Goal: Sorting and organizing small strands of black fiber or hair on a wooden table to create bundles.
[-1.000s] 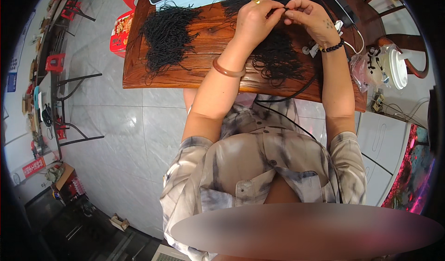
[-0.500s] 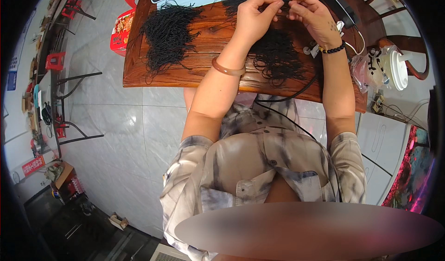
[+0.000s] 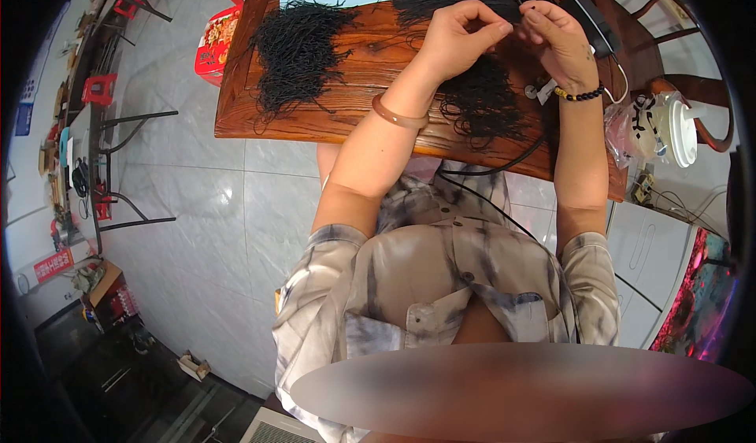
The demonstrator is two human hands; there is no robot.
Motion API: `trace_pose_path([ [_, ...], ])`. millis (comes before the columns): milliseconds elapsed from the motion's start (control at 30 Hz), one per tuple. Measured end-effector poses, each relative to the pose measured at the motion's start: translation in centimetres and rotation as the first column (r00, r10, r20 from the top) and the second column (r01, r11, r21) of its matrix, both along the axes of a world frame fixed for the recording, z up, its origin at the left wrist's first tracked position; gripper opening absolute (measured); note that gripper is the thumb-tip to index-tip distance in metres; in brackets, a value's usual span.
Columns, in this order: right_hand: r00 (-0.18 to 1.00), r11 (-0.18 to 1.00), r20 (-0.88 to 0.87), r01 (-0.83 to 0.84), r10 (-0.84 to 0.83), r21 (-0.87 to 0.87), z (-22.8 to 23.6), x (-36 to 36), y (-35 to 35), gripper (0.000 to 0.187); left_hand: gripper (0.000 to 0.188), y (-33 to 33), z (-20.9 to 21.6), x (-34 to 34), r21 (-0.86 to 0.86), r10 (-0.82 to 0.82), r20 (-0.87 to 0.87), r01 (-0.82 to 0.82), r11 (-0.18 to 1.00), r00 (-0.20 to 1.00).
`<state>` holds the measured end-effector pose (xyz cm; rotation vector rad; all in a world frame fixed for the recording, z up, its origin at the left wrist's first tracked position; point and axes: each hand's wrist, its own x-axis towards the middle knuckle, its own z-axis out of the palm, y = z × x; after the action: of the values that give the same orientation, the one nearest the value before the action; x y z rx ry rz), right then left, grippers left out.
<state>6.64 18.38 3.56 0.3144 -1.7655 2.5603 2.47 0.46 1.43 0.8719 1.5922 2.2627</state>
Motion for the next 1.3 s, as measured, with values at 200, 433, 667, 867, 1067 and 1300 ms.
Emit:
trace_pose_path([
  [200, 0.999, 0.999, 0.010, -0.043, 0.043, -0.031, 0.6, 0.0, 0.8, 0.016, 0.005, -0.3, -0.5, -0.1, -0.016, -0.053, -0.158, 0.051, 0.999, 0.986],
  [433, 0.974, 0.951, -0.206, 0.153, -0.098, 0.270, 0.3, -0.1, -1.3, 0.013, 0.009, -0.4, -0.1, -0.5, -0.060, -0.116, 0.064, 0.120, 0.991, 0.991],
  [667, 0.970, 0.906, -0.191, 0.213, -0.151, 0.365, 0.6, 0.2, -2.0, 0.015, 0.015, -0.4, 0.0, -0.9, 0.055, -0.106, 0.129, 0.100, 0.993, 0.986],
  [867, 0.824, 0.558, -0.544, 0.530, -0.159, 0.639, 0.8, 0.2, -2.0, 0.013, 0.017, 0.1, -0.8, -1.0, -0.079, -0.008, 0.038, 0.011, 0.997, 0.999],
  [1067, 0.767, 0.372, -0.625, 0.627, -0.145, 0.684, 0.5, 0.4, -2.4, 0.012, 0.018, -0.1, 0.0, -0.6, -0.263, 0.071, -0.047, -0.081, 0.961, 0.996],
  [1300, 0.746, 0.219, -0.637, 0.666, -0.194, 0.713, -0.5, -0.4, -2.8, 0.012, 0.012, 0.0, -1.4, -1.4, -0.283, 0.105, -0.324, -0.202, 0.938, 0.940],
])
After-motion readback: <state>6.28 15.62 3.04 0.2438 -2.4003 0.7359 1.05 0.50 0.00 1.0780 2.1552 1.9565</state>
